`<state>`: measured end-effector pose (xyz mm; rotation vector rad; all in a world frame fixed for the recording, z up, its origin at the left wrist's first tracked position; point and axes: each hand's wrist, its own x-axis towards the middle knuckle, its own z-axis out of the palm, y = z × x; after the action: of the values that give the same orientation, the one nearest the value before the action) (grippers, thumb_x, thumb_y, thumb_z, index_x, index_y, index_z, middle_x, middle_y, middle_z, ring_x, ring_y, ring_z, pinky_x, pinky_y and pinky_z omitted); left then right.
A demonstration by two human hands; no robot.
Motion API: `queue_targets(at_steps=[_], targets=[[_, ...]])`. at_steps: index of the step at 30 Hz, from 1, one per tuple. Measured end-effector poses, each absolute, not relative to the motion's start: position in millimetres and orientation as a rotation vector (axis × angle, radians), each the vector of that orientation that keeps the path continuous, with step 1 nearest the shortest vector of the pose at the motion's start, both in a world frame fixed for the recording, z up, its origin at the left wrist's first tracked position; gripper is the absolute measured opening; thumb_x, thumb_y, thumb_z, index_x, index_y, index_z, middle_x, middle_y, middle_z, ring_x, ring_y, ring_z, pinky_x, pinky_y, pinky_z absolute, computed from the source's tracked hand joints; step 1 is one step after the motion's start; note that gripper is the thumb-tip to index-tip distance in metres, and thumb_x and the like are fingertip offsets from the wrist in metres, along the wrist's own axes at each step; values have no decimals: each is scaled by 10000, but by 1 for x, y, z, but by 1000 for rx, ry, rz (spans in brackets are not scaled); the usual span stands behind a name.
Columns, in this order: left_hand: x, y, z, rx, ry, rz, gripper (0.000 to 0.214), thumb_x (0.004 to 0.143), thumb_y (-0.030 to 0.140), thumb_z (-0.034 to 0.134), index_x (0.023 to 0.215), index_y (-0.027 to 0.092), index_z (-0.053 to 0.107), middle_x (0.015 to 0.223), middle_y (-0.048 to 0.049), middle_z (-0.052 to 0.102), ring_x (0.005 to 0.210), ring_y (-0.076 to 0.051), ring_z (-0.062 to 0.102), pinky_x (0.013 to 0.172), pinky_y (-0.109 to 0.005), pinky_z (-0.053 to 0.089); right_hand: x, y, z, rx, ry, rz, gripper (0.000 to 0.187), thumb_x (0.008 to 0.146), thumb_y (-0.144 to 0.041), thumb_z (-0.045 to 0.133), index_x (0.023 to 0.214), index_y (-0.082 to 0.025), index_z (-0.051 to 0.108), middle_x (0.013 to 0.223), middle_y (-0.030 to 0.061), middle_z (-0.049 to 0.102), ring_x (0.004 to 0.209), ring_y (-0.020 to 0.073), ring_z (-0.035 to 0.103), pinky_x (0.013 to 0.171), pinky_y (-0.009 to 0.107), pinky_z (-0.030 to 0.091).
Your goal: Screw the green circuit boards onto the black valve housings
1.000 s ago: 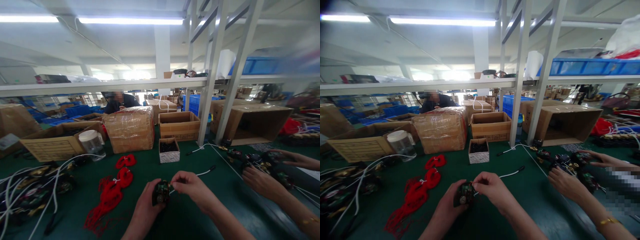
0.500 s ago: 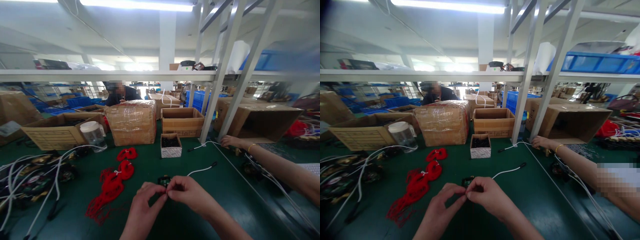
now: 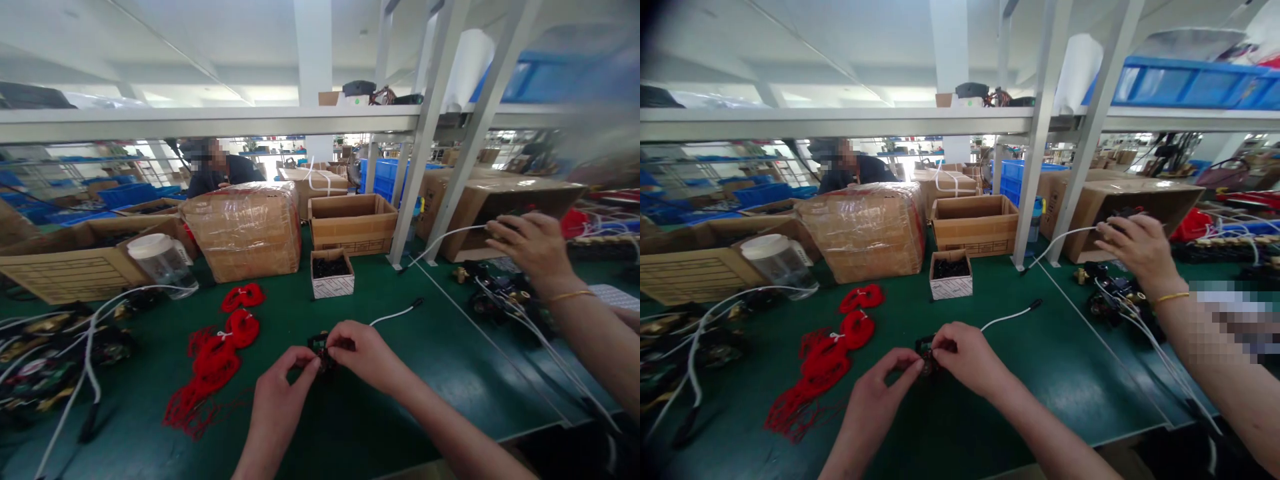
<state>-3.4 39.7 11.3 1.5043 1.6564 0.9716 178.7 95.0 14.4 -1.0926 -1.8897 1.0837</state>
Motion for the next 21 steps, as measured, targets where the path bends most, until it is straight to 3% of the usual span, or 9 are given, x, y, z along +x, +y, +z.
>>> queue_targets(at_steps=[8,11,14,17,19,21], targets=[[-2,39,7,1553,1702,1079,245,850,460,615,846,235,714,859,-20,716,876,-244,681,823,-362,521,177,96,17,-1083,-1979,946,146,834,-59,668,825,-200,702,847,-11,609,780,138,585,691,245,427],[-8,33,6,1582,1649,1072,258,906,449,568,929,241,718,913,-28,732,895,-236,692,833,-362,547,186,87,27,-1040,-1951,1095,114,836,-97,664,824,-202,705,846,-9,616,772,143,583,689,246,433],[-18,32,3,1804,1617,1114,266,924,301,541,1141,278,693,1154,-55,714,1106,-253,657,989,-434,525,204,76,40,-890,-1964,1479,32,843,-203,699,858,-200,727,843,-10,648,749,144,582,696,252,451],[-19,39,-3,2107,1563,939,627,796,69,589,1342,377,590,1489,-22,541,1397,-282,468,1161,-553,384,221,70,43,-739,-2062,1745,106,834,-294,740,877,-198,750,849,-7,654,762,149,583,712,258,459],[-13,46,-8,2229,1525,797,773,739,11,619,1392,417,538,1585,4,437,1471,-296,375,1185,-594,343,226,70,38,-755,-2080,1763,115,830,-305,741,879,-202,752,853,-8,650,768,148,581,707,253,457],[-4,53,-14,2305,1502,737,771,730,17,662,1389,400,544,1592,-7,433,1485,-307,358,1182,-605,353,227,72,30,-827,-2026,1755,95,823,-277,729,875,-199,745,835,-12,649,749,144,579,689,246,450]])
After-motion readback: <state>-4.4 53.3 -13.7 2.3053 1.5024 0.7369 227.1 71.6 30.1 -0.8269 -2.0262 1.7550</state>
